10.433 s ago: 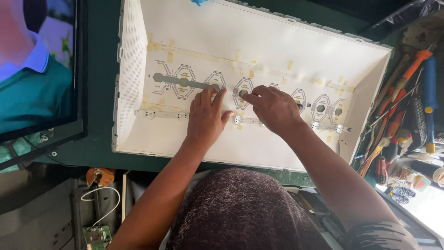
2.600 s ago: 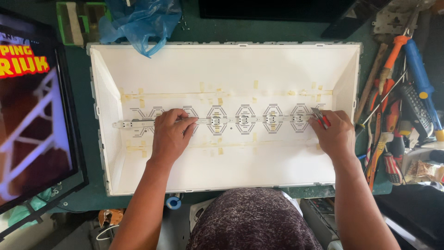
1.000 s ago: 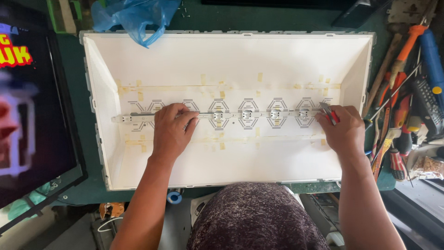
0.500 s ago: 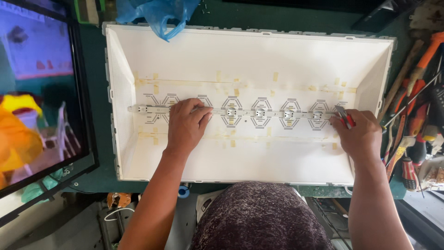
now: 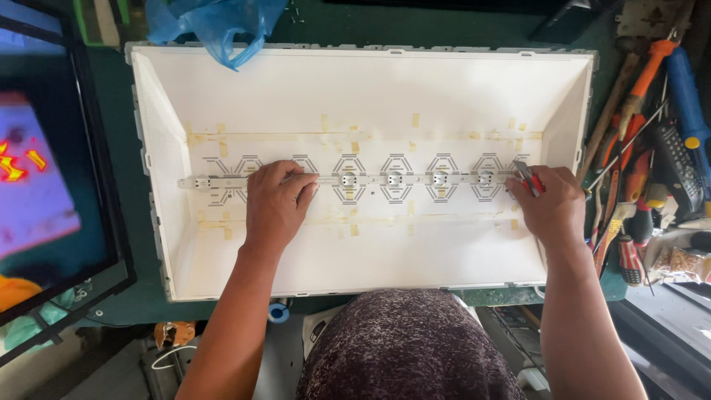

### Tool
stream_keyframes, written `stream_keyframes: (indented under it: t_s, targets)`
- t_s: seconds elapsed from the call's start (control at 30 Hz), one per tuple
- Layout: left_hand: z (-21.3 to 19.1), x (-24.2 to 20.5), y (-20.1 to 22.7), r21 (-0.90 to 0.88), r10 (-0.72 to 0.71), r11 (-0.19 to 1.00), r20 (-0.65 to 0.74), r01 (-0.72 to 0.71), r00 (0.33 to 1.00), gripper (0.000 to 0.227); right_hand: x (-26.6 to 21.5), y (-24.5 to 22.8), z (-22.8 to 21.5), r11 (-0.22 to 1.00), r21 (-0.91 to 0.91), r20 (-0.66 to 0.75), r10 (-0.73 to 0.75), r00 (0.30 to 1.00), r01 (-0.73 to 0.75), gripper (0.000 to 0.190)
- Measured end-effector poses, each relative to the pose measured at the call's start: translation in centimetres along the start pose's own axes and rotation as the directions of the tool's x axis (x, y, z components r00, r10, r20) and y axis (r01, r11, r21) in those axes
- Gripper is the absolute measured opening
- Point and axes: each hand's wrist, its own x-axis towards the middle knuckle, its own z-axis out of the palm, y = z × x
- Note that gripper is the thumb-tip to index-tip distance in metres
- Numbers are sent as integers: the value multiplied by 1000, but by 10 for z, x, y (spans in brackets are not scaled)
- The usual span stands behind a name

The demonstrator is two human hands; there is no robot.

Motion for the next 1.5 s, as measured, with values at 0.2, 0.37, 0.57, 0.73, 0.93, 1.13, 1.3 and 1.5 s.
stream_keyframes:
  t_s: [0.2, 0.37, 0.57, 0.73, 0.93, 1.13, 1.3, 1.5]
  targets:
    - [-1, 0, 1, 3, -18, 1000, 0, 18, 1000, 15, 1, -4, -1, 999, 7, 33, 50, 998, -50, 33]
    - [0, 0, -1, -17, -21, 1000, 8, 21, 1000, 15, 2, -2, 0, 997, -19, 51, 76, 996, -75, 33]
    - [0, 0, -3, -34, -24, 999, 14, 25, 1000, 17, 2, -2, 0, 999, -1, 42, 42, 998, -42, 30]
    - [-4, 4, 1, -33, -19, 999, 28, 20, 999, 14, -1, 10, 5, 996, -84, 1, -42, 999, 42, 31]
    - [-7, 10, 3, -61, 11, 998, -51, -14, 999, 15, 0, 27, 14, 979, -202, 151, 43, 988, -12, 44]
    - [-5, 0, 5, -48, -22, 999, -38, 20, 999, 9, -1, 13, 22, 933, 281, 189, 177, 966, -226, 31]
    - [-5, -1, 9, -49, 9, 999, -53, -12, 999, 11, -8, 22, 13, 997, -66, 73, 33, 997, -28, 32]
    - [-4, 0, 8, -107, 13, 994, -67, -20, 998, 14, -5, 28, 14, 976, -215, 56, 18, 998, -6, 44]
